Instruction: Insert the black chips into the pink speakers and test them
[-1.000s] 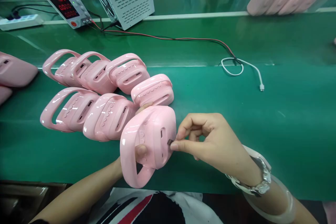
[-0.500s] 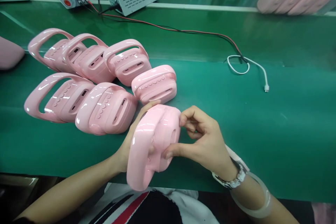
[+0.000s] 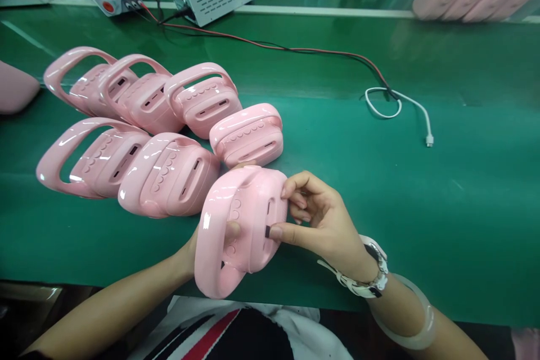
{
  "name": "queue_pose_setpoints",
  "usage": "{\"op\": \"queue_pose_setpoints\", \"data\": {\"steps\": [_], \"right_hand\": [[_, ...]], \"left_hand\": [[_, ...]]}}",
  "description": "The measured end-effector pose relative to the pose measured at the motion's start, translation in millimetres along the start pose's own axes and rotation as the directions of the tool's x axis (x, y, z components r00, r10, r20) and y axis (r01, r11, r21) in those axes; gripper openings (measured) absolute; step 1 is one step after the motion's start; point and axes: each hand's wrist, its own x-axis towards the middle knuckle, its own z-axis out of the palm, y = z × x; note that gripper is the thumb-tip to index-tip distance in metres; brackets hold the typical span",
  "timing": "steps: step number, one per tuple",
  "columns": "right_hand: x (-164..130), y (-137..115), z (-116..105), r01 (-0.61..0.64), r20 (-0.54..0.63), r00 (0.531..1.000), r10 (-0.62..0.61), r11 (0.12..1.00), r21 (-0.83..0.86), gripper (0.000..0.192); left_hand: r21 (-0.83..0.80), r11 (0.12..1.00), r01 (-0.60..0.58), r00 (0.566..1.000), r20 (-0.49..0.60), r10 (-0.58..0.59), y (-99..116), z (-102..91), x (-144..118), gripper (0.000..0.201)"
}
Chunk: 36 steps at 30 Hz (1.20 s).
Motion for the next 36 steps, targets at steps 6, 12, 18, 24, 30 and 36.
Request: {"op": "queue_pose_setpoints", "data": {"steps": [6, 12, 18, 24, 30, 36], "right_hand": [[-1, 0, 2, -0.032, 0.01, 0.999, 0.032, 0.999, 0.041, 0.035], [2, 0, 3, -0.014, 0.013, 1.0, 0.013, 0.998, 0.056, 0.035], [11, -2, -11, 0.031, 0.161, 0.986, -0.033, 0.999, 0.016, 0.042], [7, -2, -12, -0.05, 0.077, 0.996, 0.05, 0.999, -0.012, 0.047], [4, -2, -12, -0.069, 0.057, 0.996, 0.07, 0.998, -0.016, 0.046], [4, -2, -13, -0.077, 0.067, 0.995, 0.078, 0.997, -0.01, 0.04]], "left_hand": [[-0.118, 0.992, -0.05, 0.998, 0.022, 0.053, -3, 0.1, -1, 0.084], [0.002, 0.991, -0.135, 0.991, 0.002, 0.135, -4, -1.0, -3, 0.076], [0.114, 0.957, -0.268, 0.963, 0.048, 0.264, 1, -5.3, -4, 0.079], [0.241, 0.921, -0.305, 0.952, 0.047, 0.303, 6, -8.1, -5, 0.091], [0.391, 0.883, -0.26, 0.963, 0.034, 0.269, 11, -6.6, -7, 0.089], [0.408, 0.88, -0.241, 0.968, 0.035, 0.249, 5, -7.3, -8, 0.094]]}}
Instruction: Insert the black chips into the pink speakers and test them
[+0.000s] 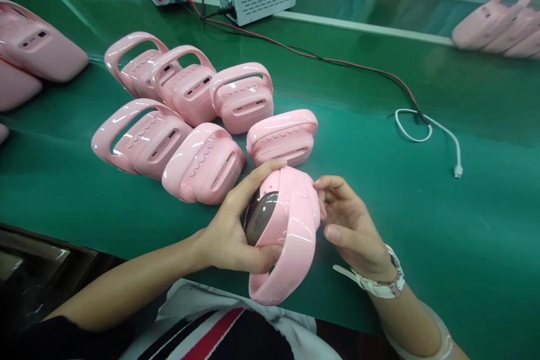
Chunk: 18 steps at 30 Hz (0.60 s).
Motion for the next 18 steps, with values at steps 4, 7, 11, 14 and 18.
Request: {"op": "queue_pose_setpoints", "data": {"steps": [4, 7, 11, 14, 18], "right_hand": [[1.3, 2.0, -0.4, -0.027, 0.017, 1.0, 0.026, 0.999, 0.032, 0.035], [2.5, 3.2, -0.2, -0.034, 0.006, 0.999, 0.034, 0.996, 0.079, 0.036], [3.2, 2.6, 1.2, -0.039, 0.001, 0.999, 0.039, 0.993, 0.111, 0.035], [3.1, 2.2, 2.2, -0.045, -0.009, 0.999, 0.046, 0.991, 0.126, 0.036], [3.0, 3.6, 2.1, -0.043, -0.019, 0.999, 0.046, 0.988, 0.146, 0.036]], "left_hand": [[0.015, 1.0, -0.018, 1.0, 0.002, 0.018, -3.8, 0.1, -0.3, 0.097], [0.033, 0.998, -0.046, 0.999, 0.006, 0.046, -4.9, -0.8, 0.0, 0.1], [0.042, 0.998, -0.038, 0.999, 0.005, 0.038, -4.7, -0.9, -0.3, 0.1], [0.048, 0.998, -0.034, 0.999, 0.002, 0.033, -4.2, -0.2, -0.9, 0.098], [0.053, 0.998, -0.033, 0.999, 0.001, 0.033, -3.8, 0.2, -1.0, 0.098]]}}
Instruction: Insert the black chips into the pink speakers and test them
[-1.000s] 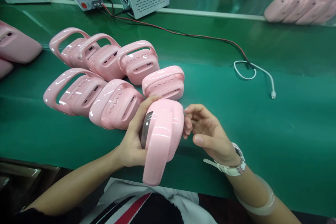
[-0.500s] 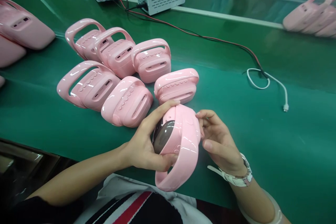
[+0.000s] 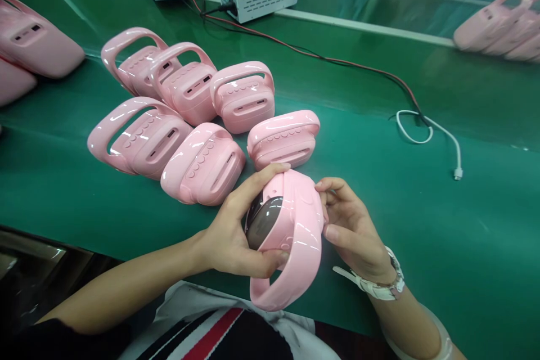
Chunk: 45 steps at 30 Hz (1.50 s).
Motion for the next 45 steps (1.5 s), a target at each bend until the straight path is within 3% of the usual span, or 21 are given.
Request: {"op": "queue_pose_setpoints", "data": {"steps": [31, 35, 37, 39, 42, 45], "right_hand": [[-1, 3, -4, -0.01, 0.016, 1.0, 0.01, 1.0, -0.017, 0.036], [-1, 4, 1, 0.065, -0.035, 0.997, -0.069, 0.993, -0.099, 0.036], [-4, 6, 6, 0.164, -0.085, 0.979, -0.184, 0.966, -0.201, 0.042], [-8, 9, 13, 0.236, -0.058, 0.963, -0.262, 0.931, -0.279, 0.056], [-15, 16, 19, 0.244, 0.046, 0.969, -0.242, 0.917, -0.314, 0.077], [-19, 25, 20, 0.205, 0.048, 0.979, -0.2, 0.93, -0.305, 0.086]], "left_hand": [[0.008, 1.0, 0.021, 1.0, 0.011, -0.021, 1, -0.5, 2, 0.098], [0.001, 1.0, 0.017, 1.0, -0.007, -0.017, 1, -1.0, 3, 0.096], [-0.024, 1.0, 0.018, 0.999, -0.026, -0.019, 2, -1.0, 2, 0.095], [-0.049, 0.998, 0.032, 0.999, -0.026, -0.033, 3, -0.5, 2, 0.094], [-0.053, 0.997, 0.052, 0.998, -0.02, -0.053, 5, 1.1, 0, 0.095], [-0.048, 0.996, 0.081, 0.997, -0.002, -0.081, 8, 2.2, -2, 0.099]]}}
